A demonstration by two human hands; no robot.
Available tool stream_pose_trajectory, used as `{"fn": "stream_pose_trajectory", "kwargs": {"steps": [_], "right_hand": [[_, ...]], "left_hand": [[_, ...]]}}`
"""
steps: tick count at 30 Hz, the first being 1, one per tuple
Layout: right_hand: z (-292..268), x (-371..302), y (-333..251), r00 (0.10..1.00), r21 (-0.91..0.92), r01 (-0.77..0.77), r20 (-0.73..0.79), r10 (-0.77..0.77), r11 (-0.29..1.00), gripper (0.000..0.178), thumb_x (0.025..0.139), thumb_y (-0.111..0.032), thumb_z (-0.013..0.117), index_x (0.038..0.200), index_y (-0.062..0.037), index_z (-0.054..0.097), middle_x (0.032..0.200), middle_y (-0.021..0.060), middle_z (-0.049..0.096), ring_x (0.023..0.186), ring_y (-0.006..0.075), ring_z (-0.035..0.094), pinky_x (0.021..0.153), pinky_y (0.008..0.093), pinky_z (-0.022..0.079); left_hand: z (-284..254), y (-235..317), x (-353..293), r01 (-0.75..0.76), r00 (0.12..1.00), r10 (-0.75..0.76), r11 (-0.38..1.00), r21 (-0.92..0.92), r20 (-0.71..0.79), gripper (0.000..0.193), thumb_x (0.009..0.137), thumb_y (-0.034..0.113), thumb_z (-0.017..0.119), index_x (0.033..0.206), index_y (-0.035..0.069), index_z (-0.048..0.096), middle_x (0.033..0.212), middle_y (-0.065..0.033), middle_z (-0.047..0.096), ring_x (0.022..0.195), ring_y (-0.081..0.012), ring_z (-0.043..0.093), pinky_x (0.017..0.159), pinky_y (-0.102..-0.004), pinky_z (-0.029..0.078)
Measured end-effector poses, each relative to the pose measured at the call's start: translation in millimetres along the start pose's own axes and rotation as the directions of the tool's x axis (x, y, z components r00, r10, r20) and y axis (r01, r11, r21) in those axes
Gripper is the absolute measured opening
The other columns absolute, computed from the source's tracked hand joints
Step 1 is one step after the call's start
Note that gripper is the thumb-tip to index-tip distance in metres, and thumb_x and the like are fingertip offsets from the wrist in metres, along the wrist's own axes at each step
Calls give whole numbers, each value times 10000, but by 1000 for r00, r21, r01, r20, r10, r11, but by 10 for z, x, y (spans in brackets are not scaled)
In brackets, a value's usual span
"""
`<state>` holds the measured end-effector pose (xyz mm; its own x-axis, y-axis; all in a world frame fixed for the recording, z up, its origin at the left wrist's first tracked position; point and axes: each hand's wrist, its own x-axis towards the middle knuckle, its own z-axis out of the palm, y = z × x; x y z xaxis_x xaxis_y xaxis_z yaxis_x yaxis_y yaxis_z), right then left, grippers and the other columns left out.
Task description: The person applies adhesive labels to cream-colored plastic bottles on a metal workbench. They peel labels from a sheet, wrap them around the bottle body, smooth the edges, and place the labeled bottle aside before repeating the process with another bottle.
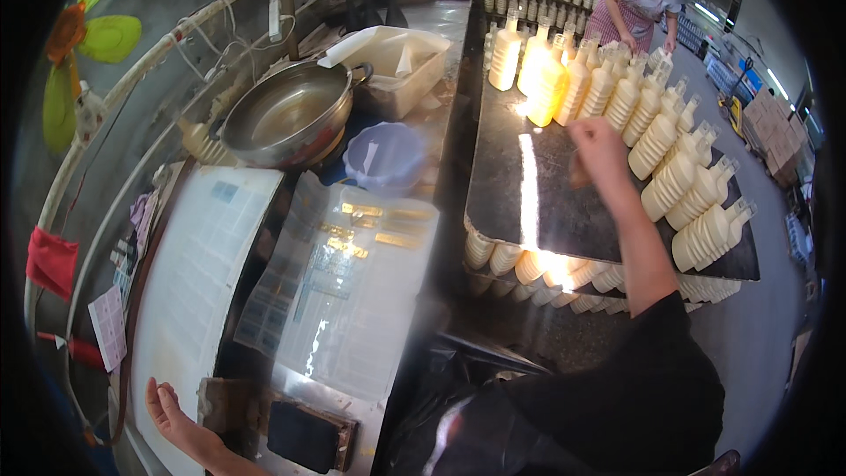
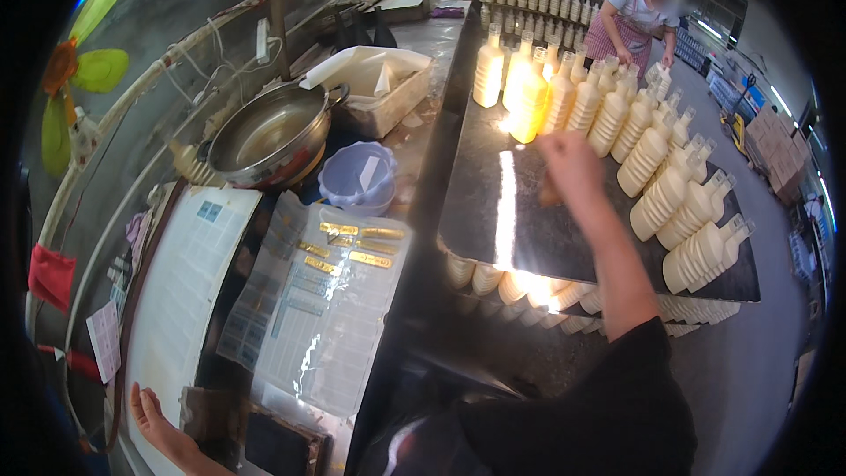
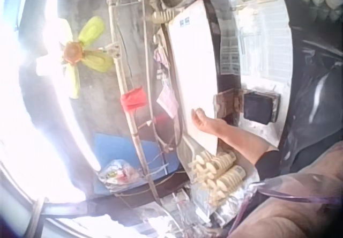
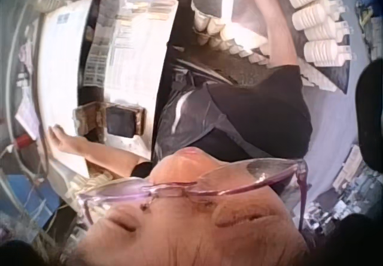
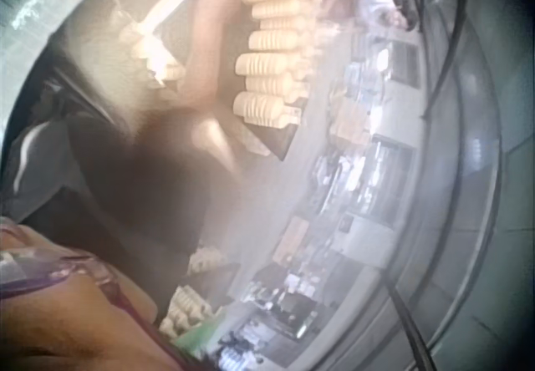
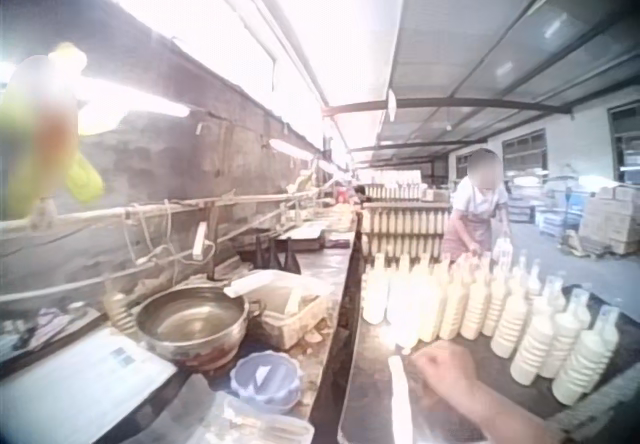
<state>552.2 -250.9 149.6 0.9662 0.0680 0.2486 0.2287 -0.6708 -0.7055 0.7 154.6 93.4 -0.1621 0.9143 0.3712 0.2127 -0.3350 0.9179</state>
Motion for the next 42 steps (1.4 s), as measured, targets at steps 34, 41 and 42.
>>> {"fn": "stream_pose_trajectory", "kwargs": {"steps": [34, 41, 42], "right_hand": [[498, 1204, -184, 847, 220, 514, 19, -531, 829, 332, 888, -233, 726, 1106, -42, 565, 880, 122, 736, 771, 219, 716, 669, 339, 535], [736, -627, -1669, 357, 900, 21, 400, -844, 435, 318, 892, -79, 712, 1161, -4, 560, 955, 28, 674, 795, 78, 632, 742, 225, 518], [777, -828, -1856, 284, 896, -9, 427, -858, 443, 337, 886, -104, 706, 1173, -4, 560, 963, 26, 674, 785, 76, 631, 731, 228, 519]], "left_hand": [[266, 10, -547, 330, 909, -248, 919, -215, 335, 342, 980, 86, 623, 1311, 2, 604, 1131, -43, 640, 1013, -124, 618, 949, -283, 475], [1076, 507, -1183, 229, 563, 65, 945, -232, 824, 725, 768, 118, 810, 1423, -12, 528, 1323, -113, 614, 1276, -206, 554, 1070, -374, 443], [1124, 545, -1244, 216, 538, 153, 925, -311, 829, 782, 744, 134, 839, 1439, -11, 510, 1339, -114, 610, 1286, -209, 556, 1083, -377, 437]]}}
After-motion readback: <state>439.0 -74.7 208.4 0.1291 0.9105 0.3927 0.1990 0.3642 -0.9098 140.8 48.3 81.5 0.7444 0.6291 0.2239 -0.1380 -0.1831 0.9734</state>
